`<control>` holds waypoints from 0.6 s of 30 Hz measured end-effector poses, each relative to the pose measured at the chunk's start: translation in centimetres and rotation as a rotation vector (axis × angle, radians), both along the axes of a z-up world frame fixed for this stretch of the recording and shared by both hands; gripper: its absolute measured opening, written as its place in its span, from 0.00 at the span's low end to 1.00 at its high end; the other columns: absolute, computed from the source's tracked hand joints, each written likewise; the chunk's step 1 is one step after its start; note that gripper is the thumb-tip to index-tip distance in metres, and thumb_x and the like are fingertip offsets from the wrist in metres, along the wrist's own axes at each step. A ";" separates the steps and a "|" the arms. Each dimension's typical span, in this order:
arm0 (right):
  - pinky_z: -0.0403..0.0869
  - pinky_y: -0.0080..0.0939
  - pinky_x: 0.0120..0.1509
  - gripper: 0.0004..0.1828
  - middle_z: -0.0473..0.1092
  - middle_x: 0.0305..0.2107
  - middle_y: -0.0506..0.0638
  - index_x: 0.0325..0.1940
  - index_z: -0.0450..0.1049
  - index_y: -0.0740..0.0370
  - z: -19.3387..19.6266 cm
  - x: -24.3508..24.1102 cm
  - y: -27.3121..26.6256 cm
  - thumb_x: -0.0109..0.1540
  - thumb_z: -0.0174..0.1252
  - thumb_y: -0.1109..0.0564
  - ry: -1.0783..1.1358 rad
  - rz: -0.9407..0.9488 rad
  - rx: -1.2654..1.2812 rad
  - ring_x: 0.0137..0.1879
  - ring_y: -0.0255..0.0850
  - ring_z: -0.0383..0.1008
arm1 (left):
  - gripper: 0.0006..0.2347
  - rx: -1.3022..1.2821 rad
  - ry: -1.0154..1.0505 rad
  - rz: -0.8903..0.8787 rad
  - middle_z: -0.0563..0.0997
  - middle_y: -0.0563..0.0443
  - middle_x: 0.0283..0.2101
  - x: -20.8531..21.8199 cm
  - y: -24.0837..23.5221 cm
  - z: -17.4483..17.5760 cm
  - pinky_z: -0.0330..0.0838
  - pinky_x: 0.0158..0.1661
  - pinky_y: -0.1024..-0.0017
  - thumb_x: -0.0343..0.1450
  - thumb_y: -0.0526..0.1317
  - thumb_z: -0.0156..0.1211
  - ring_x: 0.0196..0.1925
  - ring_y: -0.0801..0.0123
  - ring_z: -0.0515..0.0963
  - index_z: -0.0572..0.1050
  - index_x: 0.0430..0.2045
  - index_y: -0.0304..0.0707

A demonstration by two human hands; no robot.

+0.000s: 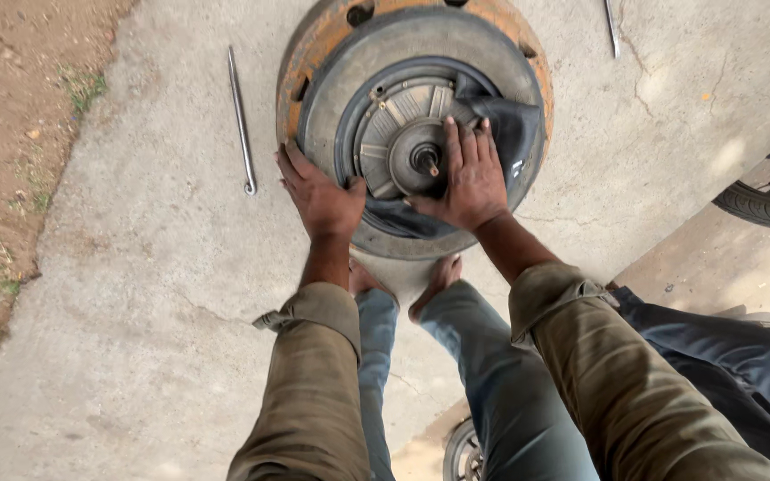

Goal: The person is repairing a motorcycle tire by removing the inner tube from the rim. They use a metal tire lever to pry the tube out of the rim and then pull the tube out by hand. The person also uses a hammer to tap the tire bead.

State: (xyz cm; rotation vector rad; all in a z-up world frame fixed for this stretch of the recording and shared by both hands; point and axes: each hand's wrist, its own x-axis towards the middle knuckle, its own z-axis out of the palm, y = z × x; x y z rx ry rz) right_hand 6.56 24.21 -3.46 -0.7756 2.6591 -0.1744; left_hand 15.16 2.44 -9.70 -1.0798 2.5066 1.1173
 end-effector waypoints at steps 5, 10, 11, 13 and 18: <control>0.54 0.73 0.79 0.73 0.61 0.61 0.75 0.74 0.50 0.80 -2.6 -0.4 0.7 0.51 0.62 0.15 0.185 0.097 -0.150 0.68 0.72 0.61 | 0.47 -0.036 0.295 0.028 0.52 0.23 0.73 0.4 0.5 -1.6 0.57 0.73 0.44 0.59 0.39 0.69 0.76 0.29 0.54 0.44 0.73 0.29; 0.57 0.74 0.78 0.71 0.62 0.58 0.75 0.73 0.54 0.81 -3.5 -0.4 1.1 0.51 0.62 0.16 0.273 0.129 -0.218 0.65 0.73 0.64 | 0.45 -0.087 0.368 0.028 0.55 0.20 0.72 1.1 0.9 -2.7 0.61 0.71 0.46 0.61 0.38 0.66 0.75 0.28 0.58 0.47 0.72 0.25; 0.57 0.73 0.77 0.71 0.63 0.57 0.75 0.72 0.54 0.81 -3.2 0.1 0.8 0.49 0.62 0.16 0.291 0.124 -0.210 0.65 0.75 0.63 | 0.44 -0.102 0.381 0.033 0.56 0.20 0.71 1.4 1.0 -2.2 0.62 0.70 0.46 0.60 0.38 0.65 0.75 0.28 0.58 0.48 0.72 0.25; 0.58 0.72 0.75 0.72 0.63 0.56 0.76 0.71 0.55 0.81 -3.3 0.4 0.5 0.48 0.63 0.17 0.304 0.122 -0.207 0.65 0.76 0.63 | 0.44 -0.122 0.381 0.039 0.58 0.20 0.70 1.4 1.0 -2.2 0.63 0.69 0.46 0.59 0.38 0.65 0.73 0.29 0.59 0.49 0.71 0.25; 0.56 0.70 0.76 0.73 0.62 0.60 0.75 0.71 0.52 0.82 -3.5 1.4 1.1 0.46 0.66 0.20 0.389 0.181 -0.231 0.66 0.75 0.61 | 0.45 -0.168 0.362 0.051 0.61 0.22 0.66 1.9 1.3 -2.8 0.58 0.68 0.46 0.56 0.41 0.70 0.69 0.30 0.62 0.50 0.68 0.24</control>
